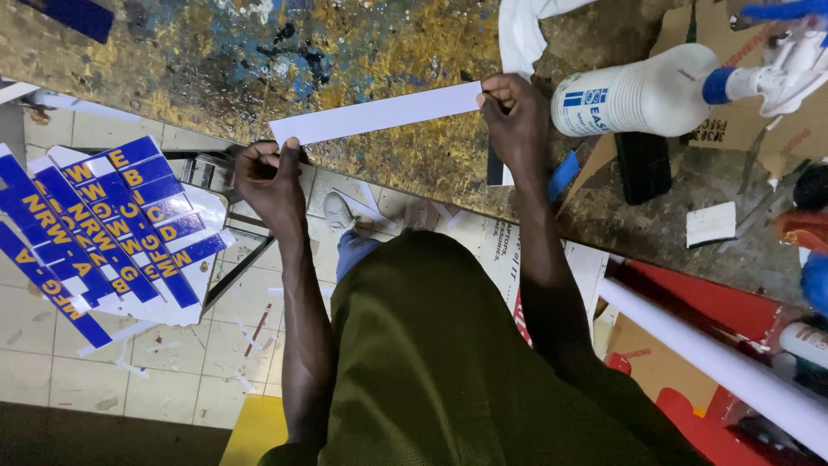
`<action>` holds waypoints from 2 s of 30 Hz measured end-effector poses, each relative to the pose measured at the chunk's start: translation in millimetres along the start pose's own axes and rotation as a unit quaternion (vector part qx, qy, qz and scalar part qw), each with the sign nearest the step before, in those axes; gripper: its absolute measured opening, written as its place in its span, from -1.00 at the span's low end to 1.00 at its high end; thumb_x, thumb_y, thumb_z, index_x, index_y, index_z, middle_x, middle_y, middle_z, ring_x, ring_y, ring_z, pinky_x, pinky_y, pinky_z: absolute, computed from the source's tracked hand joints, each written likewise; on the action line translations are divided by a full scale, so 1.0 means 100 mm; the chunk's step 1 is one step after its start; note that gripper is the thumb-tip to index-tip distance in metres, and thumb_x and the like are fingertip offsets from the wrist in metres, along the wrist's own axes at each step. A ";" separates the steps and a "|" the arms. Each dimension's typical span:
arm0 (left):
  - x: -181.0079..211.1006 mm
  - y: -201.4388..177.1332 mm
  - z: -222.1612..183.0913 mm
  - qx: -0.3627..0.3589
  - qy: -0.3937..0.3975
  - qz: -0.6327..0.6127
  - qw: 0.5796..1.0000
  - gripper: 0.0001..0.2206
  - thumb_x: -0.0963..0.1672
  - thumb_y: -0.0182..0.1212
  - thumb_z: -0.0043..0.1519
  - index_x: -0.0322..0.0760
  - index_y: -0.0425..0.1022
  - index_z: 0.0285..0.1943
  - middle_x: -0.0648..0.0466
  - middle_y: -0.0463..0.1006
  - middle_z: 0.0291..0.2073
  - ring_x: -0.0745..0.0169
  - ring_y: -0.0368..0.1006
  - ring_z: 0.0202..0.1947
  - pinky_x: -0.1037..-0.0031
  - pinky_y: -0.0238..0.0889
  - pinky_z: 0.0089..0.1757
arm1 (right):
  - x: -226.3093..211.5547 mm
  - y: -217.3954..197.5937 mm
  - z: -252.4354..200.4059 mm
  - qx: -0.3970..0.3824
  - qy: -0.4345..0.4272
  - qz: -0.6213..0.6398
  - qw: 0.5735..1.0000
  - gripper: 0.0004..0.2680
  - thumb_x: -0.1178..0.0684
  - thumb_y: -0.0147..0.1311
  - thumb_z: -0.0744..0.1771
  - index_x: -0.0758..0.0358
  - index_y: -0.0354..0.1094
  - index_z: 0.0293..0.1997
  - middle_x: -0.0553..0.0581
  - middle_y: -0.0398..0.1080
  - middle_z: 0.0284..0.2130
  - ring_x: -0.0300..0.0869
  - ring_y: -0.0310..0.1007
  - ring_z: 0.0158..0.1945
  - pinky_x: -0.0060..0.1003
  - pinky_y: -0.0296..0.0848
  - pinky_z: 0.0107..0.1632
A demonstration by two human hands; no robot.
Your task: Applying vinyl lettering to plastic strips and cutting vinyl material from a roll in a sign shop.
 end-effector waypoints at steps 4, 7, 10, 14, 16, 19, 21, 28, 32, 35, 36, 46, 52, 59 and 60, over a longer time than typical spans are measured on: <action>0.02 0.01 0.00 0.004 0.006 0.005 1.000 -0.78 -0.15 0.64 0.30 -0.19 0.60 -0.10 0.17 0.50 -0.39 0.38 0.41 -0.34 0.41 0.46 -0.21 | -0.01 0.01 0.01 0.002 0.009 -0.006 1.000 -0.88 0.14 0.32 0.43 0.24 0.62 0.07 0.13 0.67 -0.10 -0.12 0.61 -0.06 -0.14 0.63 -0.05; -0.02 0.00 0.01 0.006 -0.001 0.022 1.000 -0.77 -0.13 0.65 0.29 -0.18 0.60 -0.09 0.16 0.51 -0.37 0.38 0.41 -0.30 0.40 0.47 -0.11 | 0.02 0.02 0.01 0.003 0.009 -0.003 1.000 -0.89 0.14 0.32 0.43 0.23 0.61 0.07 0.13 0.66 -0.10 -0.11 0.61 -0.06 -0.12 0.65 -0.05; 0.00 -0.01 0.00 0.005 0.004 0.015 1.000 -0.78 -0.15 0.64 0.31 -0.18 0.60 -0.08 0.18 0.50 -0.39 0.40 0.40 -0.33 0.43 0.45 -0.15 | 0.08 0.03 0.00 0.003 -0.009 -0.004 1.000 -0.88 0.13 0.33 0.44 0.24 0.59 0.09 0.16 0.64 -0.13 -0.08 0.62 -0.07 -0.10 0.70 -0.05; 0.04 0.01 0.00 0.010 0.004 0.027 1.000 -0.79 -0.13 0.64 0.30 -0.17 0.61 -0.10 0.18 0.53 -0.36 0.42 0.40 -0.30 0.45 0.43 -0.15 | -0.01 0.00 0.00 -0.001 0.001 -0.016 1.000 -0.88 0.10 0.32 0.45 0.23 0.60 0.10 0.15 0.63 -0.13 -0.07 0.61 -0.07 -0.08 0.68 -0.04; 0.00 0.00 0.00 0.010 0.001 0.020 1.000 -0.78 -0.14 0.65 0.29 -0.18 0.61 -0.10 0.17 0.52 -0.38 0.42 0.41 -0.32 0.47 0.44 -0.19 | -0.02 0.01 0.00 0.002 0.008 -0.024 1.000 -0.88 0.10 0.33 0.44 0.23 0.62 0.08 0.15 0.65 -0.15 -0.09 0.63 -0.08 -0.12 0.68 -0.05; -0.04 -0.01 0.02 0.001 0.013 0.006 1.000 -0.75 -0.11 0.67 0.30 -0.20 0.60 -0.09 0.18 0.49 -0.39 0.41 0.38 -0.33 0.46 0.43 -0.19 | 0.03 0.03 0.02 0.006 0.004 -0.016 1.000 -0.89 0.10 0.31 0.45 0.23 0.63 0.06 0.13 0.63 -0.18 -0.09 0.61 -0.11 -0.09 0.66 -0.08; 0.00 0.00 0.01 0.008 0.008 0.020 1.000 -0.75 -0.10 0.65 0.29 -0.20 0.60 -0.10 0.17 0.50 -0.38 0.39 0.40 -0.33 0.43 0.45 -0.20 | 0.04 0.03 0.02 0.013 -0.005 -0.009 1.000 -0.90 0.10 0.32 0.44 0.24 0.63 0.04 0.11 0.64 -0.19 -0.13 0.59 -0.13 -0.14 0.64 -0.09; -0.02 0.02 0.03 0.024 -0.003 0.042 0.999 -0.78 -0.15 0.65 0.27 -0.18 0.61 -0.13 0.17 0.54 -0.38 0.37 0.43 -0.32 0.37 0.50 -0.15 | -0.03 -0.05 0.06 -0.008 0.046 0.032 0.998 -0.84 0.06 0.04 0.51 0.22 0.56 0.09 0.12 0.62 -0.23 -0.14 0.69 -0.28 -0.20 0.60 -0.30; -0.13 -0.02 0.05 0.017 0.024 0.029 0.999 -0.76 -0.17 0.66 0.27 -0.19 0.59 -0.12 0.16 0.52 -0.40 0.36 0.41 -0.35 0.39 0.45 -0.16 | -0.12 -0.14 -0.04 0.088 -0.055 -0.012 0.994 -0.81 0.07 0.00 0.54 0.25 0.58 0.15 0.23 0.64 -0.15 -0.05 0.66 -0.28 -0.16 0.63 -0.30; -0.15 -0.01 0.05 0.010 0.039 0.016 0.999 -0.77 -0.20 0.64 0.29 -0.20 0.57 -0.12 0.15 0.49 -0.40 0.35 0.40 -0.35 0.39 0.44 -0.16 | -0.27 -0.14 -0.19 0.069 -0.140 -0.062 0.986 -0.79 0.25 0.00 0.49 0.34 0.61 0.17 0.28 0.53 -0.06 0.12 0.56 -0.09 0.02 0.52 -0.11; -0.15 -0.01 0.05 0.004 0.054 0.022 0.998 -0.78 -0.21 0.62 0.31 -0.21 0.57 -0.12 0.15 0.49 -0.39 0.33 0.38 -0.34 0.36 0.43 -0.11 | -0.34 -0.12 -0.24 0.030 -0.157 -0.072 0.985 -0.74 0.36 -0.03 0.45 0.41 0.63 0.17 0.33 0.44 -0.07 0.18 0.50 -0.05 0.06 0.48 -0.07; -0.05 0.00 0.03 0.003 0.050 0.033 0.998 -0.78 -0.16 0.62 0.33 -0.20 0.56 -0.10 0.14 0.47 -0.36 0.31 0.35 -0.31 0.35 0.39 -0.07 | -0.07 -0.02 -0.35 0.050 -0.150 -0.161 0.974 -0.65 0.41 0.06 0.37 0.34 0.64 0.26 0.31 0.48 -0.08 0.24 0.43 0.00 0.15 0.35 -0.14; -0.10 0.01 0.04 0.002 0.042 0.020 0.999 -0.78 -0.16 0.59 0.33 -0.17 0.52 -0.13 0.17 0.44 -0.37 0.35 0.35 -0.31 0.42 0.38 -0.08 | -0.42 0.21 -0.44 0.001 -0.207 -0.110 0.972 -0.72 0.34 0.03 0.53 0.32 0.45 0.46 0.28 0.35 0.15 0.30 0.43 0.18 0.29 0.56 0.08; -0.06 0.05 0.05 0.039 0.014 0.051 0.998 -0.73 -0.21 0.69 0.24 -0.28 0.55 -0.16 0.16 0.43 -0.48 0.39 0.49 -0.38 0.37 0.50 -0.09 | -0.75 0.77 -0.46 -0.024 -0.265 -0.213 0.940 -0.74 0.10 0.20 0.49 0.25 0.54 0.37 0.20 0.46 -0.19 0.20 0.57 -0.10 0.06 0.65 -0.14; -0.06 0.07 0.05 0.043 0.012 0.051 0.998 -0.74 -0.21 0.68 0.25 -0.28 0.56 -0.17 0.15 0.44 -0.49 0.38 0.49 -0.37 0.34 0.47 -0.06 | -0.75 0.90 -0.48 -0.025 -0.276 -0.244 0.929 -0.70 0.07 0.27 0.46 0.21 0.53 0.40 0.20 0.52 -0.17 0.16 0.63 -0.06 0.03 0.70 -0.08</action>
Point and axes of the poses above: each hand's wrist, its own z-axis towards the middle knuckle, its own y-axis out of the palm, x = y × z, the point moved 1 cm from there along z, towards the middle knuckle
